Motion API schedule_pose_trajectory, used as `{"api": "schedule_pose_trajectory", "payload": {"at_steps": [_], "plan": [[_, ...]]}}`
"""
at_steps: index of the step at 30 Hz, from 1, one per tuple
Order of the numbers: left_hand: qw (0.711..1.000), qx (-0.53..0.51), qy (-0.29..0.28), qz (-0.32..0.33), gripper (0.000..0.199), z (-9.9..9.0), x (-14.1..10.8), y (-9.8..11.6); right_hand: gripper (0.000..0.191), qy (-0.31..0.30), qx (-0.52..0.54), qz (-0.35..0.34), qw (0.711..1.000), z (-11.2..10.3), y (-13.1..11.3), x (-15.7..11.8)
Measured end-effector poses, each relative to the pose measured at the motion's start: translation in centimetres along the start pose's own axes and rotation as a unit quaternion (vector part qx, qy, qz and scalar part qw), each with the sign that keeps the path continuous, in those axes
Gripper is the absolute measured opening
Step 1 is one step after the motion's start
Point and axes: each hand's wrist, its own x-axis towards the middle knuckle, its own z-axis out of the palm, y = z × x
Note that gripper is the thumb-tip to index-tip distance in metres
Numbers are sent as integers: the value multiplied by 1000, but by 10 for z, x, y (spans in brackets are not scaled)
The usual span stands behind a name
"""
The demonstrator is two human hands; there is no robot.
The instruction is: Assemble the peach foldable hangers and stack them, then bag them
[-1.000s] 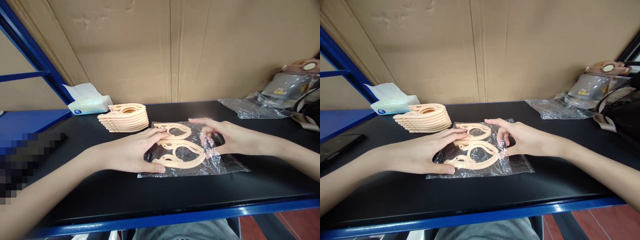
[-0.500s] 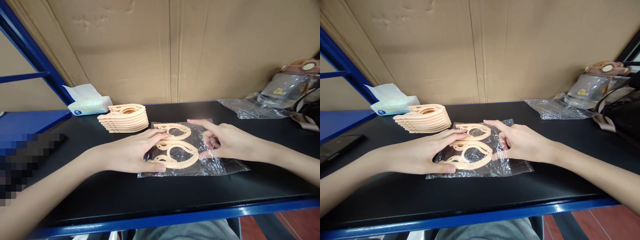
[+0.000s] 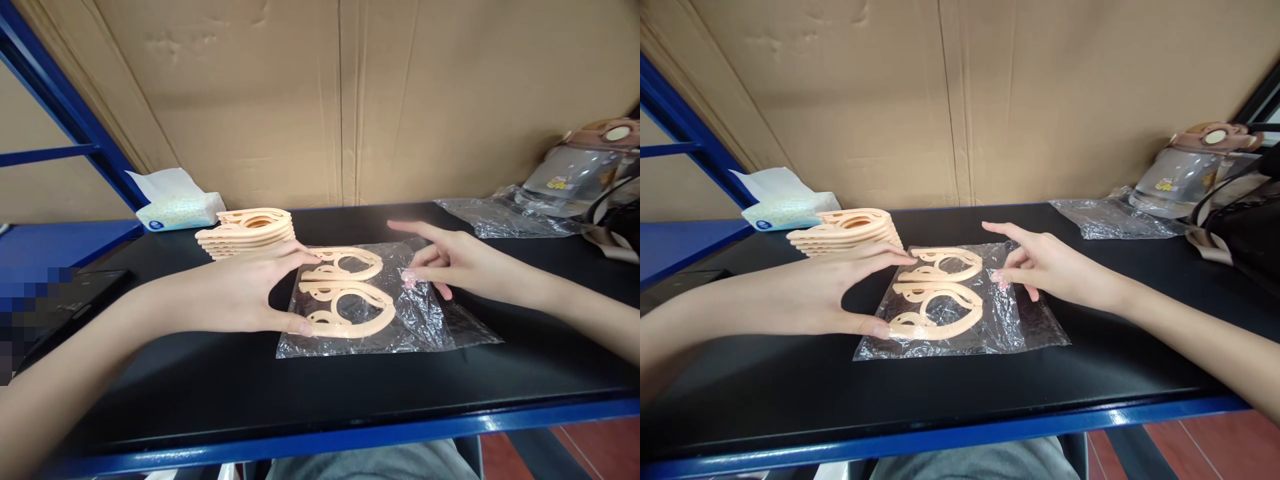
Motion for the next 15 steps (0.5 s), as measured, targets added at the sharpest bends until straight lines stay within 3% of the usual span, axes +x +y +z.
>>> {"api": "schedule_pose_trajectory", "payload": {"at_steps": [5, 15], "plan": [[999, 4, -23, -40, 81, 0, -2, -4, 80, 6, 13, -4, 1000, 2, 7, 4], [999, -14, -26, -28, 82, 0, -2, -2, 81, -33, 19, -2, 999, 3, 7, 5]]}}
